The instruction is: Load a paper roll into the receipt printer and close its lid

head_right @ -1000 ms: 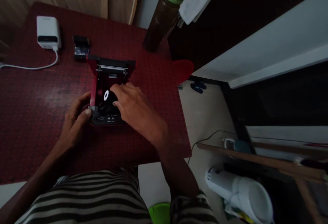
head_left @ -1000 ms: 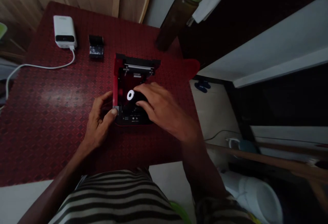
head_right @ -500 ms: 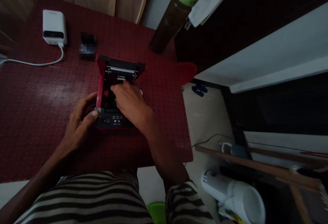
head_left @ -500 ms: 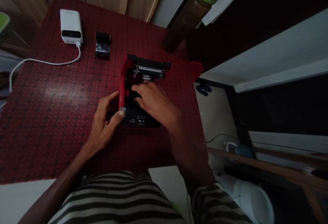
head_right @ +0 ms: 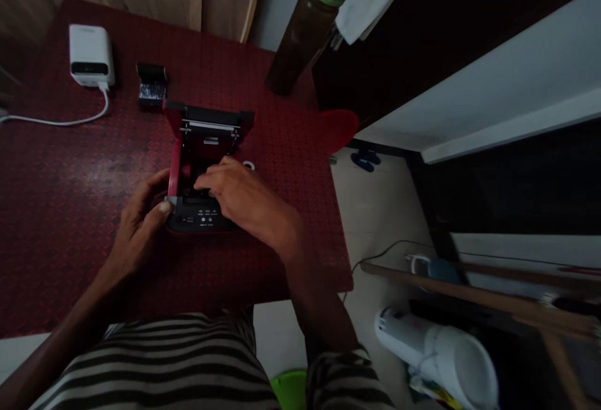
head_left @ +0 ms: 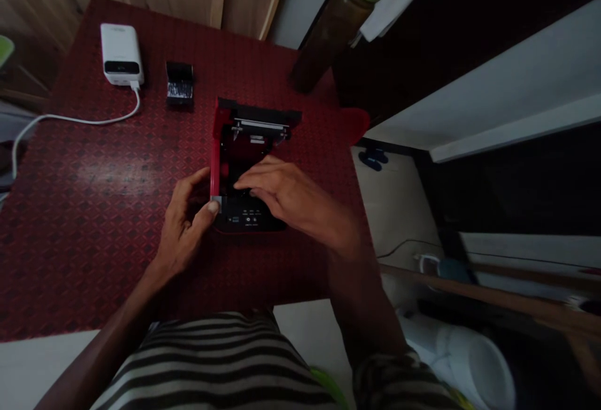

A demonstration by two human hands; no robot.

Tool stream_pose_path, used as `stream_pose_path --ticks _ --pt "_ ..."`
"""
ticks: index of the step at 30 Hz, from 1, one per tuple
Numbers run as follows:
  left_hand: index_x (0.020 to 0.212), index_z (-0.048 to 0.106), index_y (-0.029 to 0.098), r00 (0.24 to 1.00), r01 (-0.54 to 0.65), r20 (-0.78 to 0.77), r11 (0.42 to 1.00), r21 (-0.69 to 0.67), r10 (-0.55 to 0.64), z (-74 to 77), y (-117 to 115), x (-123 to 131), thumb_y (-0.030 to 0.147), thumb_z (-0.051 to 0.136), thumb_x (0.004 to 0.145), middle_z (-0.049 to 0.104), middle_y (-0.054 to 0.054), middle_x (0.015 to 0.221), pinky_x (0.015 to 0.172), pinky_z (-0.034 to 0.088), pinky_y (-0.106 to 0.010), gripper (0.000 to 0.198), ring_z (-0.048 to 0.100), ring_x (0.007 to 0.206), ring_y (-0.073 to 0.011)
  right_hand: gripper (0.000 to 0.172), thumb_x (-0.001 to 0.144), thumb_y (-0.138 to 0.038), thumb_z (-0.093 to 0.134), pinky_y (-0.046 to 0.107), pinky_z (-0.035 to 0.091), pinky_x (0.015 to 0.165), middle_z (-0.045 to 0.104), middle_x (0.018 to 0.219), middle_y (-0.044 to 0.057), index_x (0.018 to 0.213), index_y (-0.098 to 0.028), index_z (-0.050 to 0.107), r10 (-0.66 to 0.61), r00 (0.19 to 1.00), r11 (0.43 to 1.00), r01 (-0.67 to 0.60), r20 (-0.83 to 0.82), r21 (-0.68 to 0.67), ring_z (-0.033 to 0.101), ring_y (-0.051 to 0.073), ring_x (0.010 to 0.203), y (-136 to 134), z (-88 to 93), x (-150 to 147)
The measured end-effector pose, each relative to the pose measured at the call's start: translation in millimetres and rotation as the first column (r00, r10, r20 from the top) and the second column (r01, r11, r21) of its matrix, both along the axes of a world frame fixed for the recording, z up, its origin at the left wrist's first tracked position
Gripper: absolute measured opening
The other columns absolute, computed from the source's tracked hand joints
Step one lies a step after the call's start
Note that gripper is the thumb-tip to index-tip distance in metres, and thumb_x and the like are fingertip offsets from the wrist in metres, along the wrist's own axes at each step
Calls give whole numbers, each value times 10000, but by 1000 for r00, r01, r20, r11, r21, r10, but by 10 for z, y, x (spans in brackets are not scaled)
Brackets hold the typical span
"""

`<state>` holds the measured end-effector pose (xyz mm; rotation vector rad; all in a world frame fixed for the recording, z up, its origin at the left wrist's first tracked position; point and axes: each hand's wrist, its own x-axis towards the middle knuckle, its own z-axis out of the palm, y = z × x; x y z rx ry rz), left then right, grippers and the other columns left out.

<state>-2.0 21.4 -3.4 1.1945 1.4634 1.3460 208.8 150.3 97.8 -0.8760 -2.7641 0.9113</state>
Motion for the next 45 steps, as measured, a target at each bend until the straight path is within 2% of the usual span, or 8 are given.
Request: stream_pose_path --ticks 9,13,17,22,26,31,37,45 --pt "1574 763 297 997 -76 -8 996 40 76 74 45 -22 737 776 1108 800 -138 1574 1224 683 -630 641 796 1434 -397 275 1078 13 719 374 562 1002 793 1006 28 945 -226 745 -128 975 990 138 -179 41 734 226 1011 -81 -70 25" --pt "1585 769 321 973 -198 -73 955 219 219 304 345 -69 821 800 1083 751 -116 1649 1262 659 -599 709 747 1498 -386 242 1105 -24 739 368 600 976 809 1041 32 988 -235 756 -222 931 960 261 -290 105 772 222 1003 -269 -149 116" --pt "1618 749 313 976 -89 -163 948 307 144 618 762 -124 858 768 1098 717 -71 1649 1402 517 -561 753 679 1542 -339 211 1141 -69 742 404 644 1047 847 1079 27 1045 -252 789 -240 911 939 305 -335 159 810 220 1012 -387 -227 179" --pt "1142 848 247 971 -97 -185 955 281 153 798 961 -57 872 706 1129 791 -14 1032 1237 612 -544 641 768 1196 -294 225 1181 -89 709 417 639 1012 882 1084 40 1084 -260 817 -252 925 894 335 -283 297 830 237 1047 -530 -217 203" --pt "969 774 265 971 -109 -181 963 248 156 715 820 -4 667 791 1129 858 -25 1171 1221 632 -607 433 806 1311 -329 316 1215 -65 618 406 627 910 902 1144 82 1090 -239 849 -211 939 798 326 -272 506 810 240 1009 -680 -233 186" --pt "1393 801 310 996 -86 -23 991 101 89 423 524 -25 596 970 985 810 -85 1557 1298 643 -607 526 752 1531 -390 303 1192 -43 646 395 659 868 892 1133 95 1107 -219 878 -191 914 712 380 -357 591 769 236 945 -782 -319 171" --pt "1608 720 313 992 -5 127 1000 -2 6 147 348 -44 593 1001 956 715 -138 1752 1336 628 -606 763 681 1650 -425 304 1161 -64 707 518 688 1063 922 1329 80 1103 -298 893 -261 889 743 435 -377 510 840 298 1219 -769 -357 183" --pt "1652 716 327 974 16 228 996 -89 5 168 325 6 489 934 992 726 -119 1747 1372 600 -617 714 675 1663 -419 190 1182 -159 715 542 694 1167 943 1392 116 1178 -251 881 -274 889 826 413 -366 384 895 321 1351 -799 -329 210"
